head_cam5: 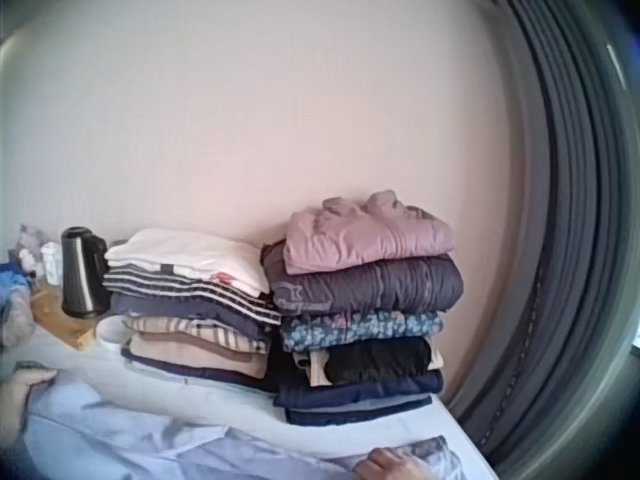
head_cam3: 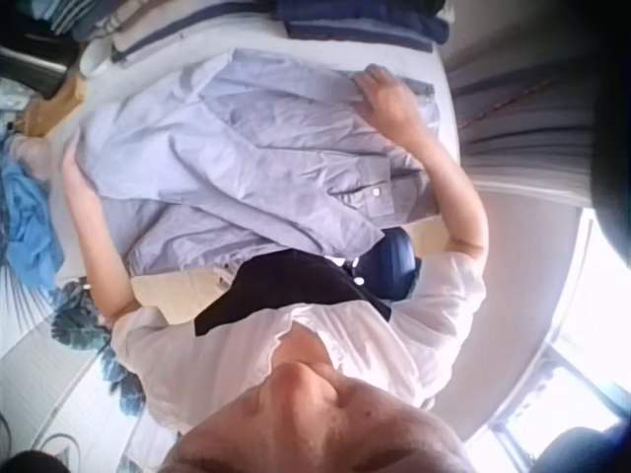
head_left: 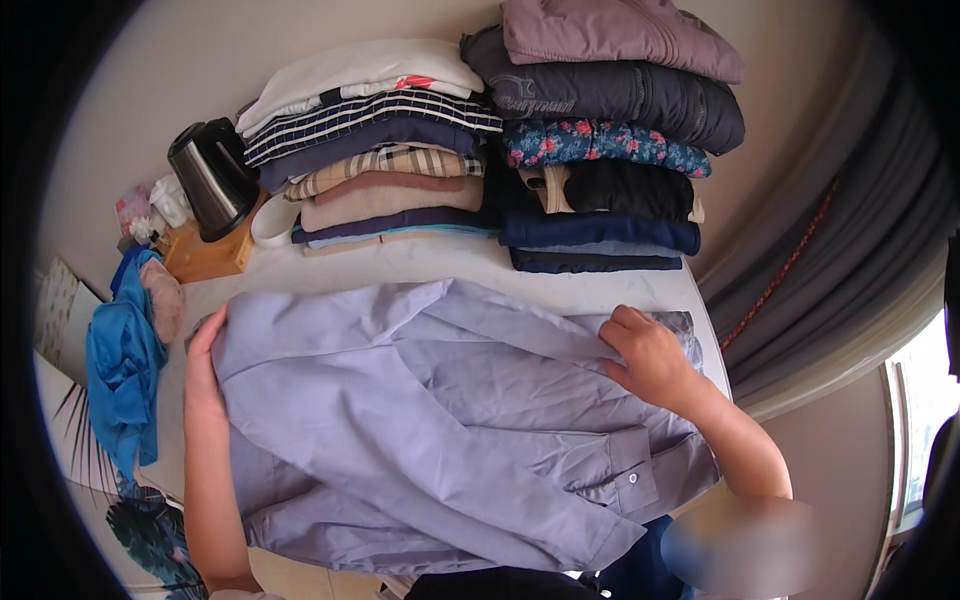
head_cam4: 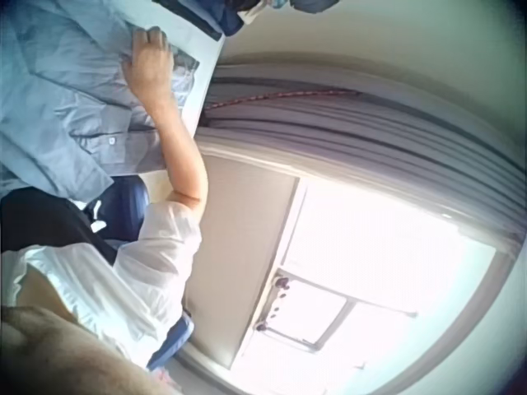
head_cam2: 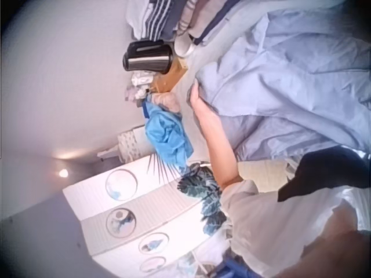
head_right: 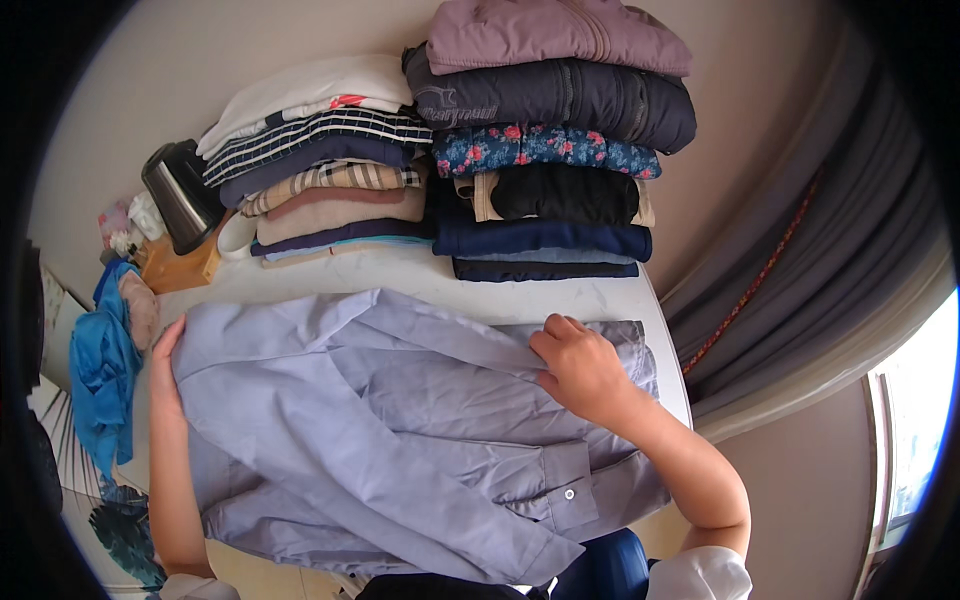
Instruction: The person folds a light gray button-up shirt on a white table. They smooth the fabric, fold the sleeves inward, fold the body in half, and then fold the collar over the top. The folded shirt is placed on a stack of other folded clothes.
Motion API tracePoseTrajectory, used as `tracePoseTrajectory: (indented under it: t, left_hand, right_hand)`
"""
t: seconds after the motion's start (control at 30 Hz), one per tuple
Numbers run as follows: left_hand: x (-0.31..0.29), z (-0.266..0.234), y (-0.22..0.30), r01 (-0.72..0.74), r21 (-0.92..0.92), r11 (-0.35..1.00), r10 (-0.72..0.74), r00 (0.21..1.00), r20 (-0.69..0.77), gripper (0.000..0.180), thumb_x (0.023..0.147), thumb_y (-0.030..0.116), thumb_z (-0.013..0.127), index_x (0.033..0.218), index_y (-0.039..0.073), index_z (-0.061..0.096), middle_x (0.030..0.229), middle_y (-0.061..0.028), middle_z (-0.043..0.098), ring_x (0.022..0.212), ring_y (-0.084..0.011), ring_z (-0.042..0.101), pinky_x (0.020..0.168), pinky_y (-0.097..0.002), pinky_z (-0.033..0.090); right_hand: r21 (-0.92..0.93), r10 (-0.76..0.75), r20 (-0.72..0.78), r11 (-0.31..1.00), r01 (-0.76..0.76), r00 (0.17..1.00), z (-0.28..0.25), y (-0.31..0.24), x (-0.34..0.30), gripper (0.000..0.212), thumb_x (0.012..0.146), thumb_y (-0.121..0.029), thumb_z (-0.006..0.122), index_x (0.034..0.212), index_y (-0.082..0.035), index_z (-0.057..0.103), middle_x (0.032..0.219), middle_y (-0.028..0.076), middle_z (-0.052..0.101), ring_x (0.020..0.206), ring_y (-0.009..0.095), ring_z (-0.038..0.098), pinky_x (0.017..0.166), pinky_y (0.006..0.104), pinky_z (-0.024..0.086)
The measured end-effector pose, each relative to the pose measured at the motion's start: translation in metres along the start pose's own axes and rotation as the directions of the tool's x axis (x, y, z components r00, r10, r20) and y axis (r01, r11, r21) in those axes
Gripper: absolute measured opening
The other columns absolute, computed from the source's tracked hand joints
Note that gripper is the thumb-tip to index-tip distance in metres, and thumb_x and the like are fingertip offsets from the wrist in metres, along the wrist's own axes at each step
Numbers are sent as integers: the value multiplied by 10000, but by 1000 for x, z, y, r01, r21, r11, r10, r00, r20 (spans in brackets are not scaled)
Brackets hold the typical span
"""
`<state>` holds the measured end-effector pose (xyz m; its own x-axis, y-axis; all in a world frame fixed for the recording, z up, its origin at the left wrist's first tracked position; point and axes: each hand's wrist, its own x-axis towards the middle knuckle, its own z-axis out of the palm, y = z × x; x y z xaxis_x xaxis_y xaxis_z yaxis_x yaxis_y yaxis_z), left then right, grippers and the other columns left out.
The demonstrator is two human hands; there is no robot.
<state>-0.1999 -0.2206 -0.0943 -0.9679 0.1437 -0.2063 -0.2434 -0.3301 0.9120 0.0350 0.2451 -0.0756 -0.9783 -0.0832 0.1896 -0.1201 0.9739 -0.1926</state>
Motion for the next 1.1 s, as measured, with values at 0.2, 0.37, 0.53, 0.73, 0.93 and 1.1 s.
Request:
tracePoseTrajectory:
  t: [0.2, 0.37, 0.53, 0.73, 0.93, 1.1]
  left_hand:
    - [-1, -5, 5, 25, -18, 1000, -24, 998, 50, 296, 941, 298, 619, 1115, 69, 688, 1049, -34, 707, 927, -157, 667, 832, -272, 517]
    - [-8, -13, -16, 133, -24, 991, -132, 991, 29, 341, 940, 302, 616, 1162, 50, 677, 1087, -59, 705, 949, -180, 670, 858, -294, 520]
    - [-5, -21, -35, 210, -29, 977, -207, 975, 83, 354, 920, 290, 626, 1145, 21, 680, 1087, -76, 708, 965, -196, 671, 876, -310, 522]
    - [-1, -41, -43, 197, -8, 980, -194, 972, 135, 387, 896, 280, 634, 1150, -9, 672, 1118, -121, 697, 987, -226, 665, 907, -322, 519]
    - [28, -89, -58, 158, 154, 975, -174, 980, 94, 360, 875, 185, 629, 1160, -33, 650, 1082, -112, 690, 987, -211, 653, 904, -327, 509]
    - [14, -69, -62, 34, 175, 984, -50, 995, 84, 344, 861, 75, 606, 1190, -22, 618, 1080, -97, 684, 956, -216, 656, 871, -342, 522]
  right_hand:
    - [-427, -263, -551, 904, 3, 792, -37, 41, 20, 321, 491, 0, 654, 789, -53, 547, 958, 111, 573, 886, 328, 558, 706, 416, 450]
    - [-251, -256, -345, 952, 174, 903, -27, 33, -4, 375, 529, 13, 705, 851, -47, 523, 1034, 115, 590, 953, 327, 571, 824, 438, 451]
    - [-107, -40, -171, 994, 22, 985, -3, 49, -35, 324, 670, -22, 699, 960, -58, 560, 1005, 82, 594, 986, 290, 592, 857, 399, 477]
    - [-202, 5, -205, 978, -48, 979, 4, 65, -53, 308, 676, -38, 691, 976, -69, 627, 927, 83, 611, 913, 291, 605, 829, 395, 490]
    - [-16, -103, -205, 995, 102, 973, -2, 77, -59, 175, 632, -34, 654, 806, -46, 663, 816, 91, 630, 806, 290, 613, 755, 379, 485]
    - [107, -34, -324, 992, 72, 945, -20, 72, -46, 76, 679, -77, 704, 711, -50, 640, 661, 83, 605, 656, 297, 603, 636, 393, 476]
